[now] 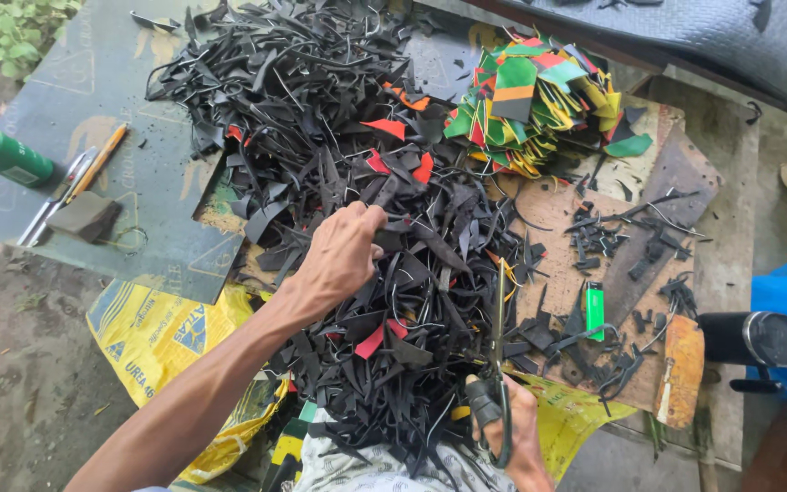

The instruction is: The person uses shears to cut small pieces of black rubber from a pile on a workbench. They repeatedly pick up pieces, trim them into smaller strips, and drop the cut pieces back onto the pile.

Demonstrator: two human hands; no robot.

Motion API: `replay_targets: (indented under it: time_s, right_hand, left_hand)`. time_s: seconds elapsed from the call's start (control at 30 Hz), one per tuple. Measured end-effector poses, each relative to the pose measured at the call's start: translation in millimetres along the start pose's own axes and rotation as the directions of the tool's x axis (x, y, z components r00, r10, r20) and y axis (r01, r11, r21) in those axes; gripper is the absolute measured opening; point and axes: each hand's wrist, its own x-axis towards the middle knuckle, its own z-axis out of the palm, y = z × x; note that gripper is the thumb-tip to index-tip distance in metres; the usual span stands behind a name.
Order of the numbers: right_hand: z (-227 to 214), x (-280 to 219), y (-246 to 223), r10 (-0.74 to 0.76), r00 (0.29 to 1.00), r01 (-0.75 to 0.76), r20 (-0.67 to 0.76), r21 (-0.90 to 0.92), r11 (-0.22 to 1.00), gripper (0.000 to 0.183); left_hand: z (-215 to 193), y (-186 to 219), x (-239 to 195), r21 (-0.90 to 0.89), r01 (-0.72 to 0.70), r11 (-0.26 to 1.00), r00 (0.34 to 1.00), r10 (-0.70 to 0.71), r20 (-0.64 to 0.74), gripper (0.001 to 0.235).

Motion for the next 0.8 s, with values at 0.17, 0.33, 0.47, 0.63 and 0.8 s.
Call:
replay_targets:
  time_s: [0.17,0.33,0.47,0.63,0.8]
  right_hand:
    - [9.8,-6.7,-16.1,0.035,0.999,-0.036,-0.041,-0.031,0.999,0.022]
    - [13.9,-7.1,-30.4,-0.033,0.999,0.034,-0.025,0.055,0.998,0.021]
    - [13.4,-10.5,-29.5,0.019,0.998,-0.017,-0.056,0.039,0.999,0.021]
    - [12.8,-14.4,-21.6,-0.041,0.999,0.041,-0.015,0.033,0.999,0.018]
    - [3.1,-10.9,-19.3,-0.206,0.978,0.207,-0.024,0.147,0.967,0.024]
  left_hand:
    - [2.2,21.8,-12.3,-0.855,0.309,0.417,0.931,-0.315,0.183,0.036]
    - [26.9,31.6,-19.1,-0.951,0.210,0.227,0.955,-0.255,0.150,0.046]
    - [38.6,30.0,-25.1,-0.955,0.259,0.143,0.951,-0.212,0.226,0.041]
    - [39.6,33.6,-25.8,-0.943,0.268,0.196,0.947,-0.237,0.219,0.048]
    - [36.4,41.2,-25.1,-0.929,0.293,0.224,0.945,-0.214,0.246,0.042]
